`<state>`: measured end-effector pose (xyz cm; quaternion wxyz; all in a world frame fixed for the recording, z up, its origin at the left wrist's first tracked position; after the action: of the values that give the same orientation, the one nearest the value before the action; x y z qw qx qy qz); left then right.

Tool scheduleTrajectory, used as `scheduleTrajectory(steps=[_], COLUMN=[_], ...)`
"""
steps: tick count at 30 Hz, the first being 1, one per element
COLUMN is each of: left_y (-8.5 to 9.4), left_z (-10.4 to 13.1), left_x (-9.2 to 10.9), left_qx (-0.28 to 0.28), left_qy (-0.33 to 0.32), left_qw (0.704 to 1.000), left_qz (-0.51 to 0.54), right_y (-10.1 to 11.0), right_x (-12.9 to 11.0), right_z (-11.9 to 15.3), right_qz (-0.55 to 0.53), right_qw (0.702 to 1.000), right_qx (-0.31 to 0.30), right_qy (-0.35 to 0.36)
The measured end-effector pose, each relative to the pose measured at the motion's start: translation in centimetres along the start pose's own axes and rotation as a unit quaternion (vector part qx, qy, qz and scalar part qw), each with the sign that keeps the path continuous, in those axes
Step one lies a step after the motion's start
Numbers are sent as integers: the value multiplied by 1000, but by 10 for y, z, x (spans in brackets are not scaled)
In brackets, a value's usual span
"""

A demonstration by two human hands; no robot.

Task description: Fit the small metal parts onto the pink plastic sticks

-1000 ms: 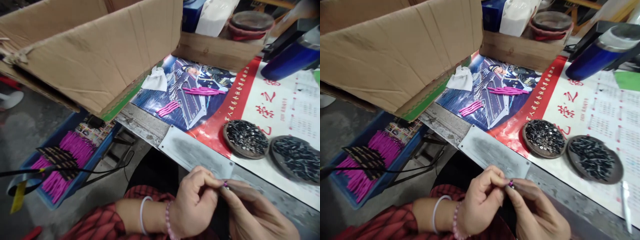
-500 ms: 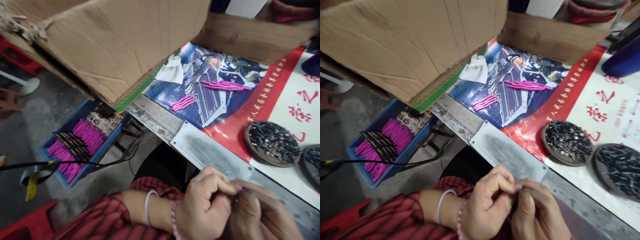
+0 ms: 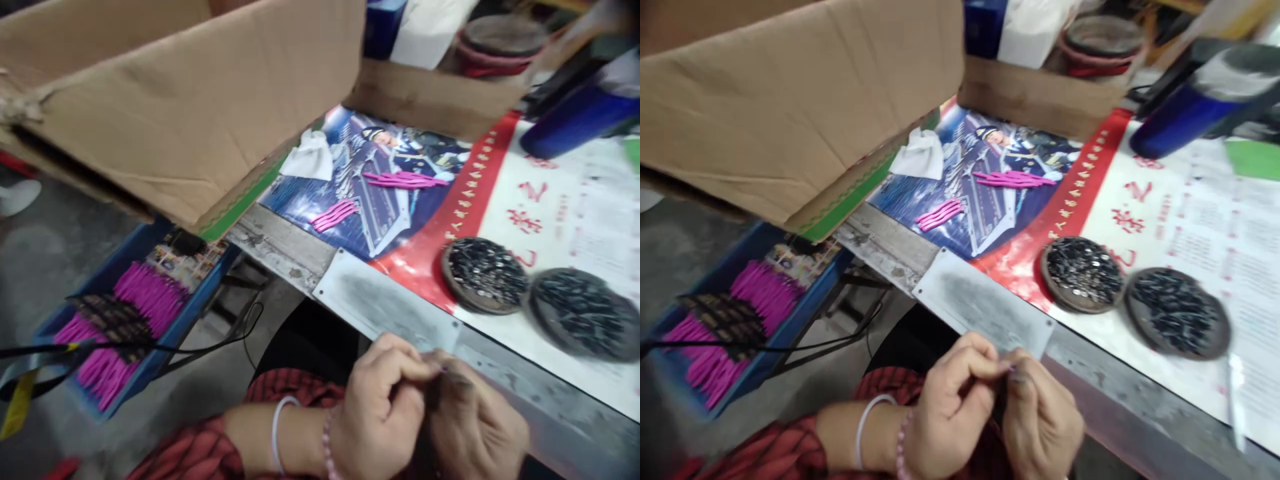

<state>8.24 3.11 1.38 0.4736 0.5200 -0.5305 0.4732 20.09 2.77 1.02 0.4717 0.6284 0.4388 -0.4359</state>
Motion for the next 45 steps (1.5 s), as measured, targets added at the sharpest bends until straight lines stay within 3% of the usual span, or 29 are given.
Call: scheduleTrajectory(steps=[4, 18, 25, 32, 38, 42, 45], left_y=[3, 6, -2, -5, -1, 4, 3], left_z=[-4, -5, 3, 10, 13, 9, 8], left_x=[-7, -13, -20, -15, -17, -11, -13], left_qx=[-28, -60, -77, -82, -89, -70, -81], left_qy=[7, -49, 18, -13, -11, -19, 14], left_qw=[999, 995, 997, 997, 996, 997, 996], left_qz=[-14, -60, -9, -5, -15, -6, 20], right_y=[-9, -5, -3, 5, -5, -6, -10], right_x=[-2, -13, -15, -18, -12, -17, -9], right_z=[-8, -8, 1, 4, -4, 1, -2], right_qz=[-45, 60, 121, 91, -40, -2, -44], right_qw=[996, 990, 980, 972, 995, 994, 994], right_qx=[-61, -81, 3, 75, -53, -41, -95], right_qy=[49, 102, 157, 202, 69, 103, 37])
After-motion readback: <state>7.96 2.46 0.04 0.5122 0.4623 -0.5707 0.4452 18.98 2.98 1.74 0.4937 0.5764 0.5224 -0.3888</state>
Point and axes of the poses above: each hand's wrist, its own z-axis away from the middle knuckle, its own y-axis out of the back of the hand, x = y × z, the point moved 5 cm from there along -z, towards the middle knuckle, and after that the axes turned 9 degrees about -z, right-handed, at the moved point
